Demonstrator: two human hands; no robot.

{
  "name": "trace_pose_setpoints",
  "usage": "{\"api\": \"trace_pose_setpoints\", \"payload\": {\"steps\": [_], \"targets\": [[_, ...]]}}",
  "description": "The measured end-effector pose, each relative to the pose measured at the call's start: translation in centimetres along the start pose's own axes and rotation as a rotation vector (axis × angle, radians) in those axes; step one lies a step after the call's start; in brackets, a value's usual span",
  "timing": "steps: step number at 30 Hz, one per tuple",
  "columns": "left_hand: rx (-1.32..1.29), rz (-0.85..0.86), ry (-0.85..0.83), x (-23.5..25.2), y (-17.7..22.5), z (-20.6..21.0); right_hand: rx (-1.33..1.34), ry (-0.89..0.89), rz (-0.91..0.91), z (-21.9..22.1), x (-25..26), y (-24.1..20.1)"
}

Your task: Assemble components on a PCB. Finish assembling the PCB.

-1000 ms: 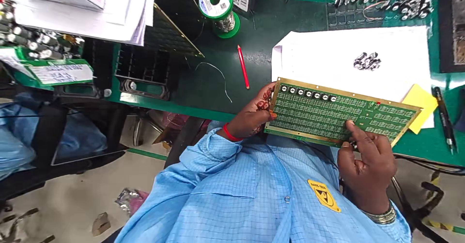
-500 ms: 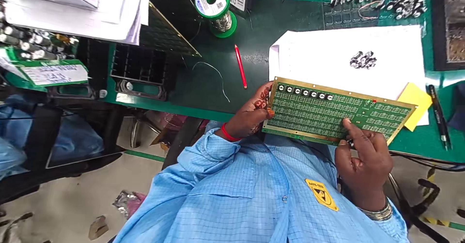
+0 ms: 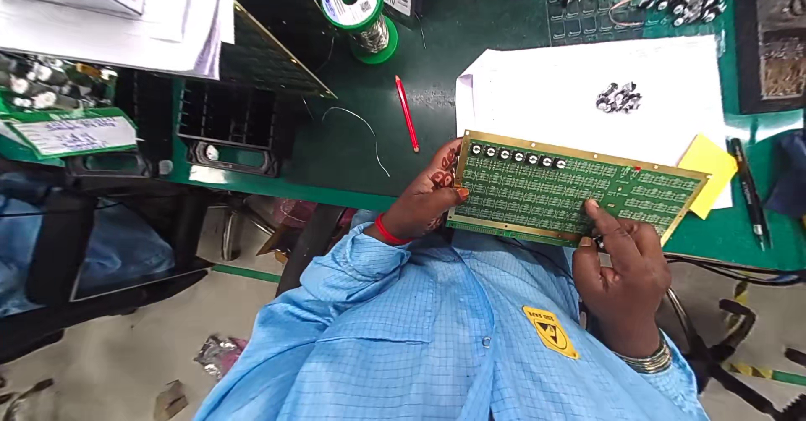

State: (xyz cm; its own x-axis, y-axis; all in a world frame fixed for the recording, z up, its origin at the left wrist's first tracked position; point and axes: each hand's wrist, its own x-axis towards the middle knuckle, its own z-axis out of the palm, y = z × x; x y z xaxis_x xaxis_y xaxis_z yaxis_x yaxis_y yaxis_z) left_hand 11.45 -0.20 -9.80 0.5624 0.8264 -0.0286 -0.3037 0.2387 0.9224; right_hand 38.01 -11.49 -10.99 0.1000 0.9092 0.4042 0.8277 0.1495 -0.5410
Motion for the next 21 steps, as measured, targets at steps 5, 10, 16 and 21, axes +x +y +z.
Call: {"api": "trace_pose_setpoints", "payload": {"steps": [5,10,16,21], "targets": [[0.032,-0.005,0.018,-0.06,0.13,0.10,0.000,-0.001,0.019,0.03,-0.03,-0.09],[0.042,0.003,0.018,-0.14,0.07,0.01,-0.002,-0.006,0.015,0.12,-0.09,-0.08],[0.073,-0.012,0.042,-0.15,0.15,0.25,-0.004,-0.001,0.018,0.10,-0.06,-0.11],[0.102,0.002,0.064,-0.12,0.11,0.56,0.008,0.003,0.017,0.19,-0.09,-0.04]]}}
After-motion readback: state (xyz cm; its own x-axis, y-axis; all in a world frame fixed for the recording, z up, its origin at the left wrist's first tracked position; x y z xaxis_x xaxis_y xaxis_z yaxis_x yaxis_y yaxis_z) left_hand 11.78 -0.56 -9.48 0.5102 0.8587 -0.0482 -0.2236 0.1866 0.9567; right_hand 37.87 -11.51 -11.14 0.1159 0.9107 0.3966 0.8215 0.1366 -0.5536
